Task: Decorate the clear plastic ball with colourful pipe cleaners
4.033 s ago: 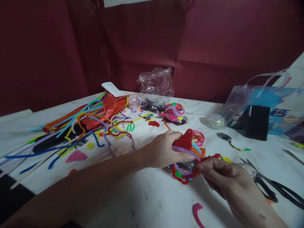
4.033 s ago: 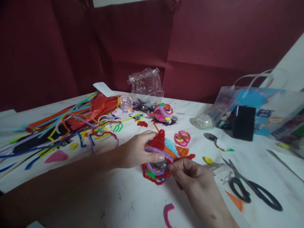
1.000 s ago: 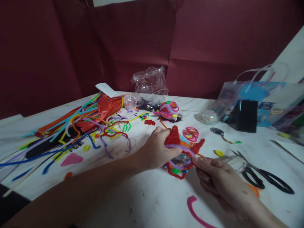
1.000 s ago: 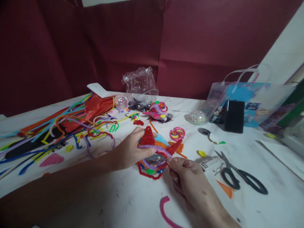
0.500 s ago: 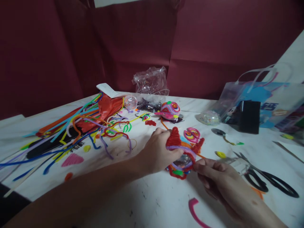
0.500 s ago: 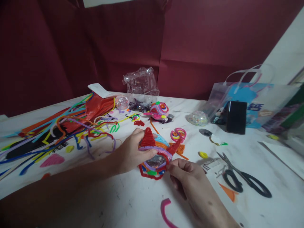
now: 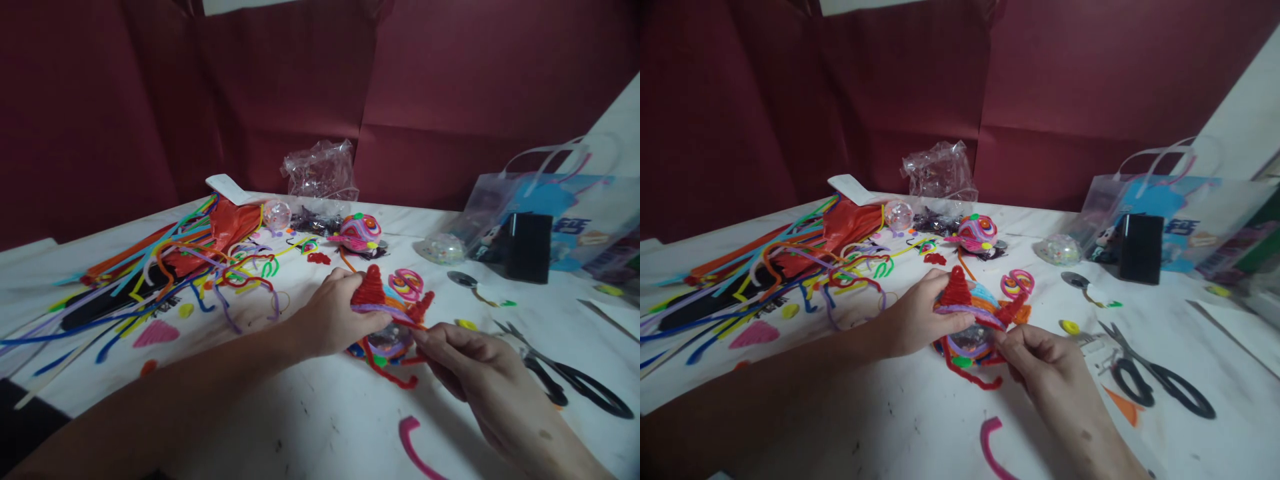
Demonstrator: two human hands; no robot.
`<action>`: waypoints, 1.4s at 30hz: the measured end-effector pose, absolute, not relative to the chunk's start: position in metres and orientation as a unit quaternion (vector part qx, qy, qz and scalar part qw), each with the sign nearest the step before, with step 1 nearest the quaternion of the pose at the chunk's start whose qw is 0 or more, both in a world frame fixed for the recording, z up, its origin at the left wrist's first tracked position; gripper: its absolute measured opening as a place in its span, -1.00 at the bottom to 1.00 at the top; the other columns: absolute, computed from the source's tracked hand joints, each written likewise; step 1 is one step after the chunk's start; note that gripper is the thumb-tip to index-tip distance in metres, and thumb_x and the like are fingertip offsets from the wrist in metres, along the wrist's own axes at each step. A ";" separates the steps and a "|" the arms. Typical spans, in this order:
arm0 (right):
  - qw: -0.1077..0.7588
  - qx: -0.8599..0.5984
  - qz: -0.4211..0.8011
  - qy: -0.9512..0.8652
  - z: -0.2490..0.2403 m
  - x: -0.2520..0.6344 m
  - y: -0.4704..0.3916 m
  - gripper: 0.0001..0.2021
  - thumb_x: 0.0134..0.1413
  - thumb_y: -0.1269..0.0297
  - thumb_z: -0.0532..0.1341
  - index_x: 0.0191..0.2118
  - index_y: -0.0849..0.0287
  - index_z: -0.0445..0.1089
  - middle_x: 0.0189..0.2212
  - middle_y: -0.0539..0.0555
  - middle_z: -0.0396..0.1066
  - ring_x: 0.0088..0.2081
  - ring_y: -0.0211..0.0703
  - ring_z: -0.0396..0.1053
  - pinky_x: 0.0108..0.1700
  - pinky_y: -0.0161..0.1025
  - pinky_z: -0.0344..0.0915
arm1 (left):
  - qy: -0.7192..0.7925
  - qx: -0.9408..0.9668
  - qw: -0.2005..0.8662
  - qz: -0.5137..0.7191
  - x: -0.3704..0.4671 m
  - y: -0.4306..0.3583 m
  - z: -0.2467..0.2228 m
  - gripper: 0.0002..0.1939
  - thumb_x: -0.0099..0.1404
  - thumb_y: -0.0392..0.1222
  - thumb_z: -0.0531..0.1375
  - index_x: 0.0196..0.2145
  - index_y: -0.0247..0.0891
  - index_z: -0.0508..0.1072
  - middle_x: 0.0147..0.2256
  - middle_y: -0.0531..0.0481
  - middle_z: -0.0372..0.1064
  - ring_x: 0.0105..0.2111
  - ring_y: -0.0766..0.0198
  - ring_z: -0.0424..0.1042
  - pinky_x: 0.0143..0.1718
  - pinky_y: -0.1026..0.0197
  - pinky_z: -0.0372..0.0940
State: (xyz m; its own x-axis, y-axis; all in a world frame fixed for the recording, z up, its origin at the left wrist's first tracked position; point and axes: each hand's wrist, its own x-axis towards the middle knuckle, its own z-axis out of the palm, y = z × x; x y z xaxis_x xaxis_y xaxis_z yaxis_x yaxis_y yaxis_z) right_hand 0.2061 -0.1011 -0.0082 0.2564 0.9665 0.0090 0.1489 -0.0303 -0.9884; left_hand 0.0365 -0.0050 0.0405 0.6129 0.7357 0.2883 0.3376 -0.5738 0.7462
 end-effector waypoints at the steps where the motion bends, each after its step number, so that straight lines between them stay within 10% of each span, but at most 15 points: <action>1: 0.518 -0.600 0.397 -0.462 -0.010 0.208 -0.101 -0.42 -0.15 -0.29 0.31 -0.59 0.23 0.30 -0.70 -0.05 0.08 -0.64 -0.35 -0.11 -0.63 -0.39 -0.21 | 0.319 0.833 0.334 0.303 0.036 -0.003 0.039 -0.65 0.06 -0.10 0.24 -0.20 -0.29 0.43 -0.17 -0.11 0.30 -0.18 0.14 0.32 -0.04 0.08 0.21; 42: 0.482 -0.643 0.241 -0.544 0.001 0.199 -0.095 -0.46 -0.13 -0.23 0.22 -0.72 0.16 0.17 -0.78 -0.04 0.03 -0.70 -0.31 -0.08 -0.69 -0.36 -0.15 | 0.296 0.838 0.318 0.329 0.037 -0.006 0.040 -0.75 0.02 -0.22 0.22 -0.29 -0.32 0.43 -0.31 -0.05 0.28 -0.22 0.16 0.30 -0.12 0.15 0.22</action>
